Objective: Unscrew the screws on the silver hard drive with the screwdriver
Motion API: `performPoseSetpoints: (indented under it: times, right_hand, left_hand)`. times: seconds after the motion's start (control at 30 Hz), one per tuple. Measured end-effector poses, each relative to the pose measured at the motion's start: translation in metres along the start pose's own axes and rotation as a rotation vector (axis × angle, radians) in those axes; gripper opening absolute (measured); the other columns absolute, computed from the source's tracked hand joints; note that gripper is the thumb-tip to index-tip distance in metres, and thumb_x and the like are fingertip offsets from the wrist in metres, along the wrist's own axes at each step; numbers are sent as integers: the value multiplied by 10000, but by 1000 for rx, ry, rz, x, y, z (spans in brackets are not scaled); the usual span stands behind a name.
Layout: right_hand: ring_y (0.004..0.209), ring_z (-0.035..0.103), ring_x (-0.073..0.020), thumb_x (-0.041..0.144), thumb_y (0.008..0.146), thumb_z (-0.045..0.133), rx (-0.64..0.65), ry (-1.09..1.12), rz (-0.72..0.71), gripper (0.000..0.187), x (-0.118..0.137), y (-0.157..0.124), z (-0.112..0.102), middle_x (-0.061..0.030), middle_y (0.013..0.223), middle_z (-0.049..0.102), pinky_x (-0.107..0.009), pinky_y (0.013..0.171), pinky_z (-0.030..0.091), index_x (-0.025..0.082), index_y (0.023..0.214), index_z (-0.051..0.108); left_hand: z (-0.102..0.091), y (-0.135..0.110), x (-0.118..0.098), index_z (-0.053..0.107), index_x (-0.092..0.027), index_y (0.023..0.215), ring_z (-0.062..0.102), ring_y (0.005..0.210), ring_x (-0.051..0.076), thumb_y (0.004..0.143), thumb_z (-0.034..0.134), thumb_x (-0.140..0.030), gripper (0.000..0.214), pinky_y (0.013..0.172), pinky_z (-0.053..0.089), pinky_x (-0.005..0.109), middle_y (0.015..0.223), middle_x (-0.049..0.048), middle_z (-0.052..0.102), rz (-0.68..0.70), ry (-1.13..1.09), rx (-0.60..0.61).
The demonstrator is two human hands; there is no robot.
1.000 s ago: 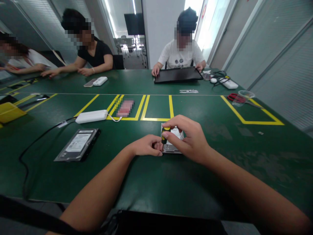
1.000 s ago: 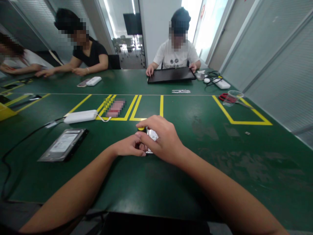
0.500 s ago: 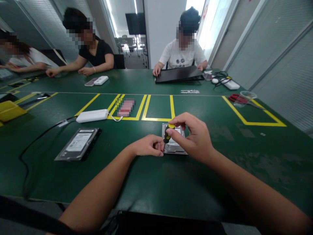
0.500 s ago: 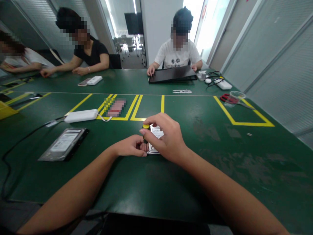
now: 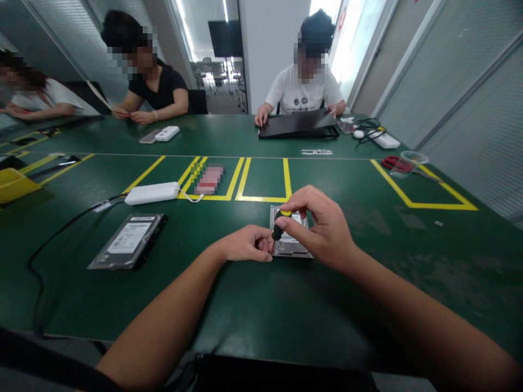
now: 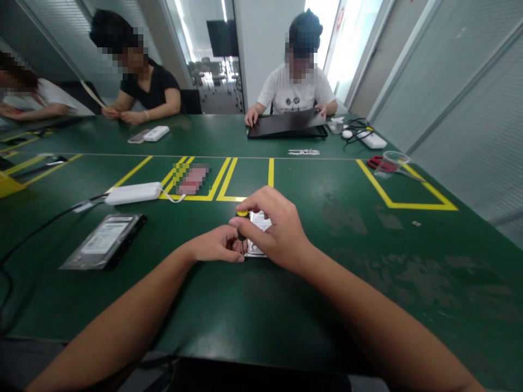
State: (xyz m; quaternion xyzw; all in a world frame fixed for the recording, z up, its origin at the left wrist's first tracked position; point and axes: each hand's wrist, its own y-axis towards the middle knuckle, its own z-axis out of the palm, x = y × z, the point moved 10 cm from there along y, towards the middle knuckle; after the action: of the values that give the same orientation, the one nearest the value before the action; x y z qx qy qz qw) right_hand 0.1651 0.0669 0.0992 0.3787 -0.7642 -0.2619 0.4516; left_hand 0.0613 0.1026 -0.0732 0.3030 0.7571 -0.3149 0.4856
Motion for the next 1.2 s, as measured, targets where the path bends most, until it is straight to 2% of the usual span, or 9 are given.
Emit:
performPoseSetpoints:
  times: [0.37, 0.5, 0.7, 1.07, 1.2]
  right_hand:
    - [779, 584, -136, 181, 880, 617, 35, 15, 44, 107, 0, -2, 2, -25, 881, 669, -303, 723, 467, 177, 980, 657]
    - [863, 597, -163, 243, 867, 690, 42, 51, -3, 131, 3, 0, 5, -39, 915, 655, -324, 769, 479, 191, 982, 654]
    - [795, 574, -146, 231, 859, 709, 21, 15, -11, 110, 2, 0, 2, -19, 856, 643, -299, 724, 464, 195, 950, 659]
    - [826, 611, -155, 184, 880, 590, 53, 9, 53, 156, 1, -4, 4, -28, 936, 691, -321, 748, 479, 203, 1024, 647]
    - [877, 603, -166, 230, 876, 655, 40, 50, 1, 137, 2, -3, 4, -43, 949, 668, -322, 751, 479, 197, 1008, 646]
  left_hand:
    - [2, 0, 3, 629, -138, 855, 540, 634, 101, 762, 754, -272, 205, 599, 417, 217, 691, -31, 580, 1, -21, 9]
    - [1, 0, 1, 615, -143, 844, 545, 658, 109, 760, 749, -261, 197, 618, 434, 227, 728, -20, 590, 5, -21, -9]
    - [2, 0, 1, 617, -150, 849, 540, 667, 108, 757, 742, -273, 198, 625, 437, 222, 740, -22, 588, -5, -15, 5]
    - [0, -3, -6, 610, -143, 806, 541, 621, 97, 754, 740, -242, 172, 591, 418, 212, 680, -36, 584, -37, -7, -18]
    - [0, -3, -2, 608, -149, 845, 566, 611, 104, 757, 734, -223, 171, 593, 446, 226, 690, -33, 600, -57, -39, -31]
